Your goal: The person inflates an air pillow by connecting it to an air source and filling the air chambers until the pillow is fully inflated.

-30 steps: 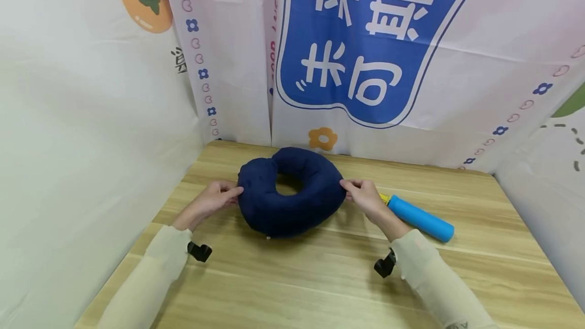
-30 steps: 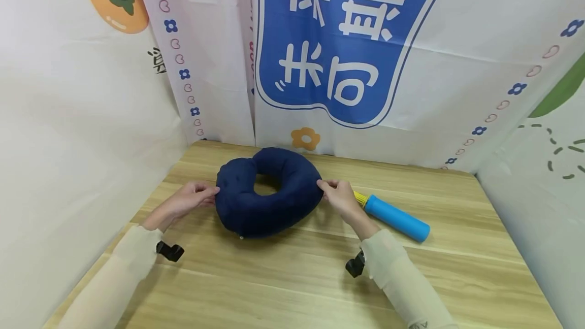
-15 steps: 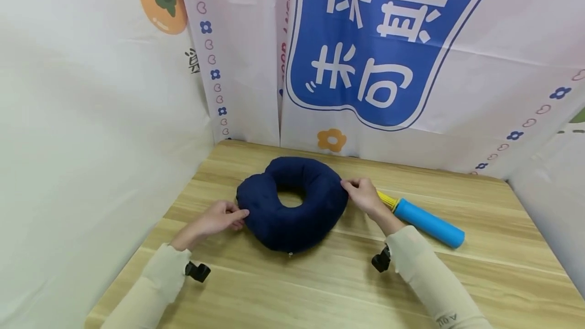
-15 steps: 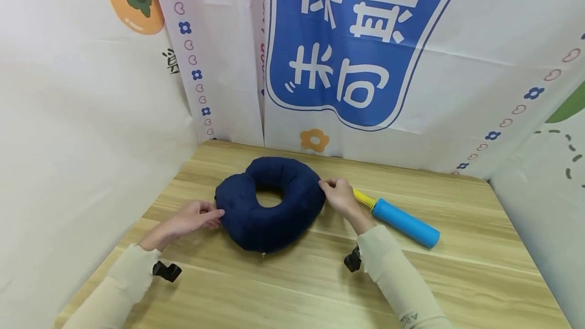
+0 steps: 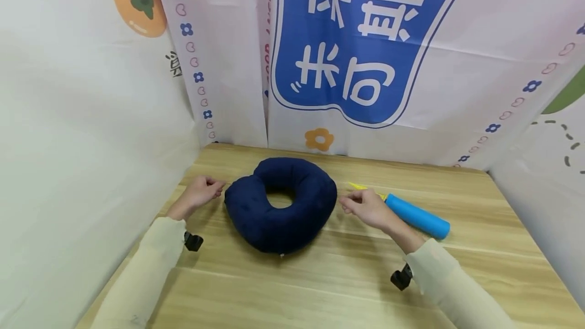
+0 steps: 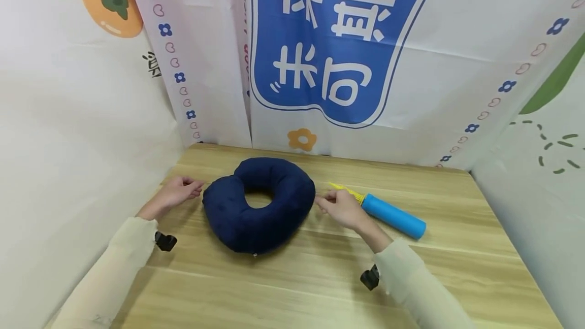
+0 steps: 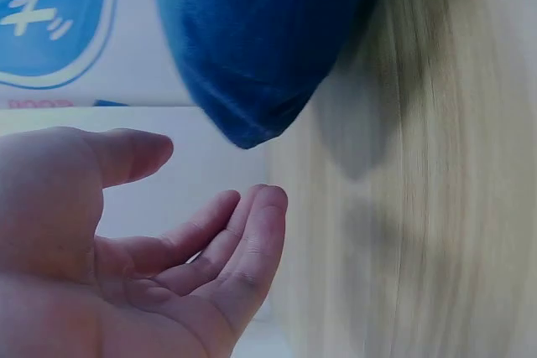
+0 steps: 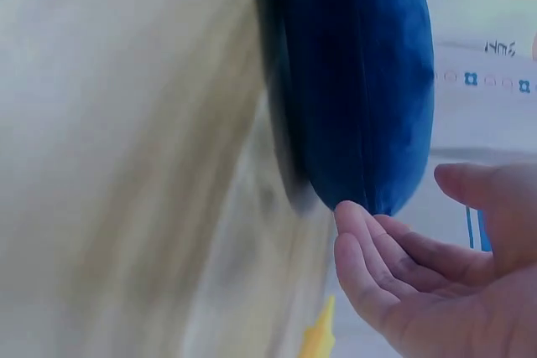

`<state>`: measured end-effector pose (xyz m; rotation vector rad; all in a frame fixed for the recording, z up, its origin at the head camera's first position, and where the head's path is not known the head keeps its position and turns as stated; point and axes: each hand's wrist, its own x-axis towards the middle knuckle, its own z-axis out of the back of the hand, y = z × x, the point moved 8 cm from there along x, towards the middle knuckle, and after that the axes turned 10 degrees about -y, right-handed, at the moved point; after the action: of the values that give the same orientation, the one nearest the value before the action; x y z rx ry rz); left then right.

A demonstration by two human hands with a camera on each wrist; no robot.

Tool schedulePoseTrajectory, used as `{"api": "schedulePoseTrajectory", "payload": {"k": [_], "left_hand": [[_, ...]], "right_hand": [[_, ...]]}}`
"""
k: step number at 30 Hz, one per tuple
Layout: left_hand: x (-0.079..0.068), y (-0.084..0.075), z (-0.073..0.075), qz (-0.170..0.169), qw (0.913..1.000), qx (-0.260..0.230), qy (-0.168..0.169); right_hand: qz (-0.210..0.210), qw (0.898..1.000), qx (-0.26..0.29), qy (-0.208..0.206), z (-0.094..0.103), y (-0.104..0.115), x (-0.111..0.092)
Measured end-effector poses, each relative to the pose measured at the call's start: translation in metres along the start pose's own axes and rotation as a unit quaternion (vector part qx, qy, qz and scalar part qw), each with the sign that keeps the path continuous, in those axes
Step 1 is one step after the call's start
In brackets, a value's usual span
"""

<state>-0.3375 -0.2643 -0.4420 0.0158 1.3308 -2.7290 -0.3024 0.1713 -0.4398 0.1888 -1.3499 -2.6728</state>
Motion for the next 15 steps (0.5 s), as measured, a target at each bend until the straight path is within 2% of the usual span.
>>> {"api": "schedulePoseTrajectory", "payload": {"k": [4, 10, 15], "left_hand": [[0.007, 0.002, -0.004, 0.009, 0.9999, -0.01, -0.003], [0.012, 0.001, -0.015, 0.003, 1.0, -0.002, 0.002], [0.012, -0.003, -0.022, -0.008, 0.9999, -0.01, 0.011]], "right_hand": [[0.002, 0.999, 0.035, 0.014, -0.02, 0.0, -0.013], [0.005, 0.993, 0.101, 0.059, -0.054, 0.003, -0.028], [-0.007, 0.992, 0.107, 0.058, -0.06, 0.004, -0.028]]}}
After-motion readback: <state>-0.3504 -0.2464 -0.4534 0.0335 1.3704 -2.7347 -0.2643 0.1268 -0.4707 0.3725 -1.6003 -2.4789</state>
